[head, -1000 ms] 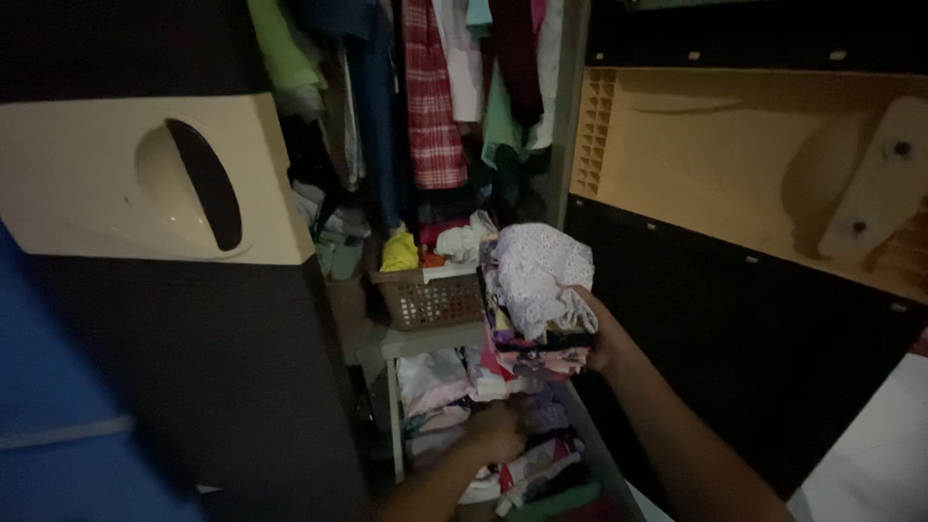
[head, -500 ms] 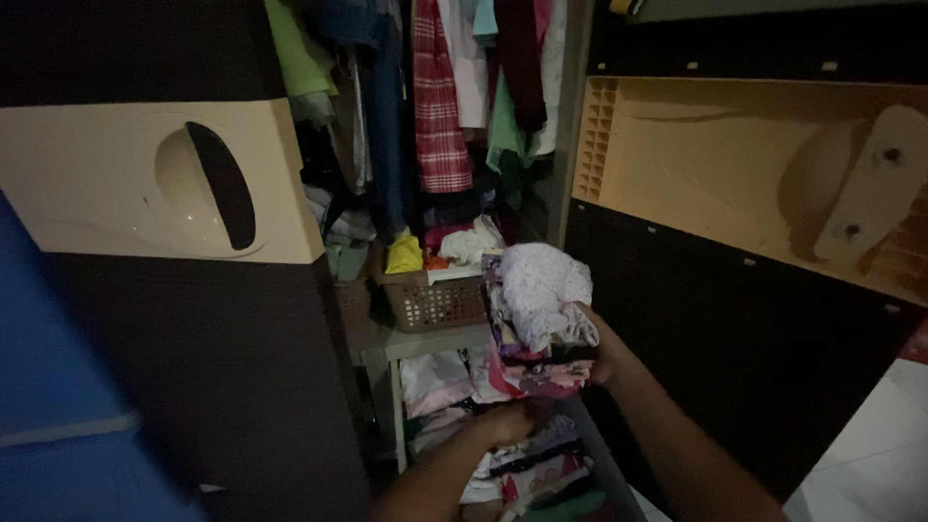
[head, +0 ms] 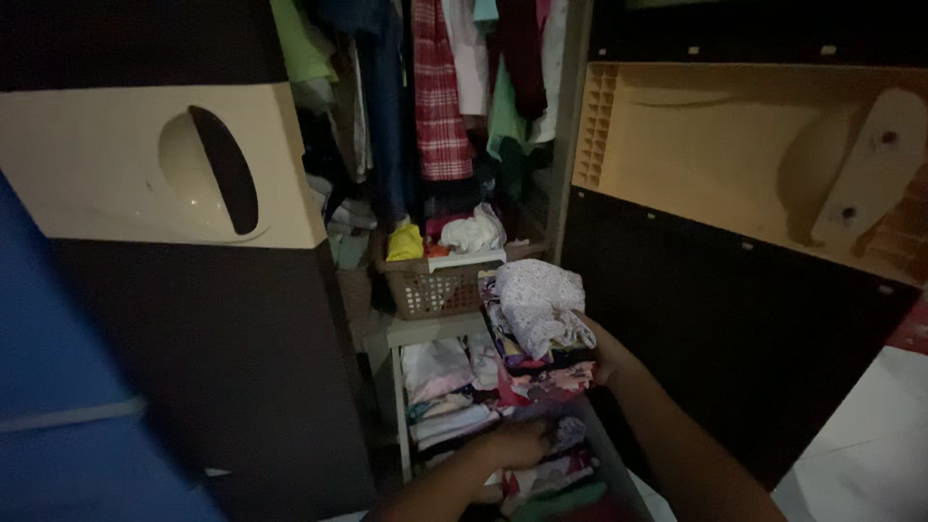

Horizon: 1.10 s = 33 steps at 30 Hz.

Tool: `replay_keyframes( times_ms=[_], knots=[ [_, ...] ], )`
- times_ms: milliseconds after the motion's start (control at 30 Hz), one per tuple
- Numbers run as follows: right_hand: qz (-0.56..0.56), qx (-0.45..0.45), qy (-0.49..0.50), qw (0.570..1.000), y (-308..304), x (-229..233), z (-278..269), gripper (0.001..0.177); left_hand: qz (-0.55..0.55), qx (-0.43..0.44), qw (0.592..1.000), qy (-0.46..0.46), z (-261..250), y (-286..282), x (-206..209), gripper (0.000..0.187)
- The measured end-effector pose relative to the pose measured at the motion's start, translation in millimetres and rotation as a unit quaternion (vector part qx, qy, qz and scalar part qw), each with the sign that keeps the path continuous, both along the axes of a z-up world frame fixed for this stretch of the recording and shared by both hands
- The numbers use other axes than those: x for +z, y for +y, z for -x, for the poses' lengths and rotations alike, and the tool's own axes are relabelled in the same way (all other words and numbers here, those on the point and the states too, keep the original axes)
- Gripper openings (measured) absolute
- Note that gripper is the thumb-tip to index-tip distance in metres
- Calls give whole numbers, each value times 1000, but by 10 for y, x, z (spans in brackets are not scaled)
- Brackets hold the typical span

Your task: The person picks up stacks of folded clothes from a bed and places them into the bottom drawer of a plastic dresser.

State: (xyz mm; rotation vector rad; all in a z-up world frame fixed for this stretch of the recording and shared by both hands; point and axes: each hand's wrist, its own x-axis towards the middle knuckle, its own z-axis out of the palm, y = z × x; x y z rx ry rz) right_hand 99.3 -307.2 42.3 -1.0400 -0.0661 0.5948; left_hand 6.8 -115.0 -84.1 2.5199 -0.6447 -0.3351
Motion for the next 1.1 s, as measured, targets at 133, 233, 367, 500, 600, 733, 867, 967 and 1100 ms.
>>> replay_keyframes(
  times_ms=[133,233,367,500,600,733,867,967,1100],
  knots=[
    [6,-32,-5,999,65,-54,26,55,6,32,998,46,225,-8,122,53],
    [3,-62,-32,998,111,-163,-13,51,47,12,999,-2,176,15,-28,51],
    [-64,-43,-7,997,159,-290,-124,50,151,1,988,-14,-267,192,-249,50],
    [-66,-36,-49,996,175,-169,-2,53,540,129,752,355,-685,946,-129,39],
    [-30,-73,-3,997,193,-113,77,55,655,146,622,403,-801,1265,184,69],
    [-47,-27,9,998,413,-61,244,57,624,134,682,357,-312,1211,1024,120],
    [-21,-16,21,999,645,88,432,59,476,229,804,273,239,1086,1886,120],
    [-24,-6,22,999,912,192,510,59,442,280,825,212,488,1184,2134,126],
    [-8,16,43,999,1232,69,621,61,435,305,829,172,523,1415,1873,118]
  ],
)
